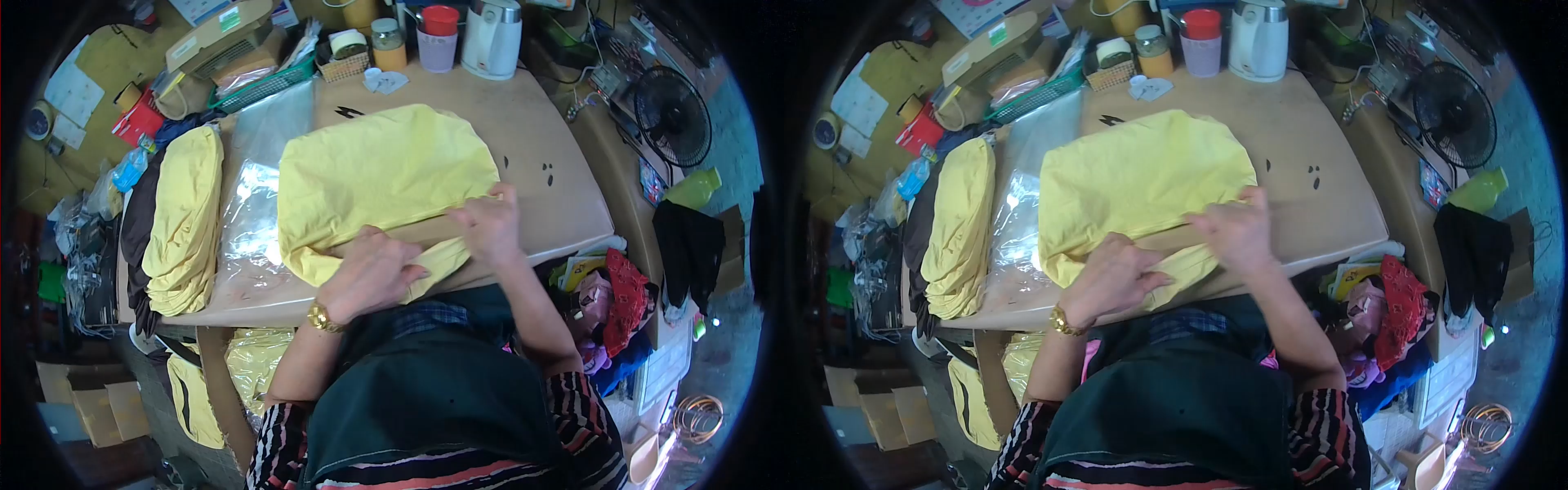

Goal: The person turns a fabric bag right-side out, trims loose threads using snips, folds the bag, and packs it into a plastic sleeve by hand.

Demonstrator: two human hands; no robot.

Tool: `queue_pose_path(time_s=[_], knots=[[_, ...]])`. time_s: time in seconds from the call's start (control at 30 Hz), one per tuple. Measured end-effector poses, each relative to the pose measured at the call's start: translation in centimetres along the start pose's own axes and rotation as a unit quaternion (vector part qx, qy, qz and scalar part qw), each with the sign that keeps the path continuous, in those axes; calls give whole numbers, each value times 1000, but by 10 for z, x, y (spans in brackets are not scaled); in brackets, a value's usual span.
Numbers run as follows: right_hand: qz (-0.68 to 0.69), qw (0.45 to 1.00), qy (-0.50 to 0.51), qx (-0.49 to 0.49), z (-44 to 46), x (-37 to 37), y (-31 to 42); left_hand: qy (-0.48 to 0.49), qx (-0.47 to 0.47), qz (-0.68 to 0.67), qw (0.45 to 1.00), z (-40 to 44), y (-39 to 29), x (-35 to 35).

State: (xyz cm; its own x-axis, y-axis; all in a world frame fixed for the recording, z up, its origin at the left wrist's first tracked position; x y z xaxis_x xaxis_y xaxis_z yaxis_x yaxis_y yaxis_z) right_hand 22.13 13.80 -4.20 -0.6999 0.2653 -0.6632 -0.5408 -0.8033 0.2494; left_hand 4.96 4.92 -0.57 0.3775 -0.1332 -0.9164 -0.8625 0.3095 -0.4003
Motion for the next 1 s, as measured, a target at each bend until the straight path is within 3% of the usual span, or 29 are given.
queue_pose_path(time_s=[0.07, 0.13, 0.2, 0.33, 0.37, 0.4, 0.43, 0.5, 0.53, 0.6, 0.7, 0.77, 0.8, 0.83, 0.87, 0.9, 0.93, 1.0], knots=[[-19, 997, -49, 58, -7, -16, -42, -10, -11, 12, 1000, -25, 45, -4], [-178, 968, -86, 155, -13, -38, -74, -14, -21, 21, 999, -36, 61, -5], [-123, 983, -93, 103, -2, -40, -42, -104, -24, -2, 994, -37, 62, -14], [-3, 993, -105, -49, 17, -10, 27, -95, 54, -47, 993, -11, 26, -7], [10, 995, -28, -94, 8, 7, 23, -97, 54, -48, 993, -12, 25, -11], [25, 989, 50, -138, 1, 19, 19, -32, 43, -37, 998, -14, 25, -13], [24, 989, 50, -140, -2, 18, 6, 32, 32, -24, 999, -17, 28, -15], [-39, 996, 52, -56, -1, 10, -32, 22, 19, -45, 999, -29, 46, -9], [-23, 994, 106, -3, 5, 3, -23, 2, 5, -42, 999, -30, 51, -9], [10, 998, 56, -40, 24, 5, 23, -15, -13, -44, 999, -30, 50, -8], [93, 985, 106, -98, 33, -2, 53, -102, 1, -41, 994, -20, 24, -17], [21, 988, 142, -63, 40, -3, 38, -409, -25, -22, 912, -38, 3, -38], [23, 987, 140, -72, 47, -9, 33, -349, -57, -137, 925, -53, 6, -24], [49, 992, 111, -43, 54, -20, 27, -356, -59, -132, 923, -58, 8, -17], [75, 994, 83, -12, 59, -28, 22, -147, -117, -340, 921, -55, 17, 4], [79, 993, 84, -17, 60, -32, 21, 75, -164, -520, 835, -57, 21, 29], [105, 992, 72, -9, 62, -35, 20, 69, -167, -520, 835, -54, 37, 53], [134, 989, 59, -7, 65, -37, 18, -91, -5, -772, 629, -36, 66, 90]])
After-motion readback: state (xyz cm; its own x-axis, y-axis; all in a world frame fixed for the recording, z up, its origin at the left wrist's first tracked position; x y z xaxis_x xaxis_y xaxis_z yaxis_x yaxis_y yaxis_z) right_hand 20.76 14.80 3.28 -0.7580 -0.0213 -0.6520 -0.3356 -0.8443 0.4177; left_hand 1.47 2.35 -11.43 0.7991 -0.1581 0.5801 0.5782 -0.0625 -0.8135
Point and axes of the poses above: each hand's wrist, its own z-axis towards the middle knuckle, its own x-axis out of the palm, y = z × x, the point moved 3 cm from there along z, towards the middle knuckle, and after that the axes turned 3 degrees about -z, right-handed, at the moved point
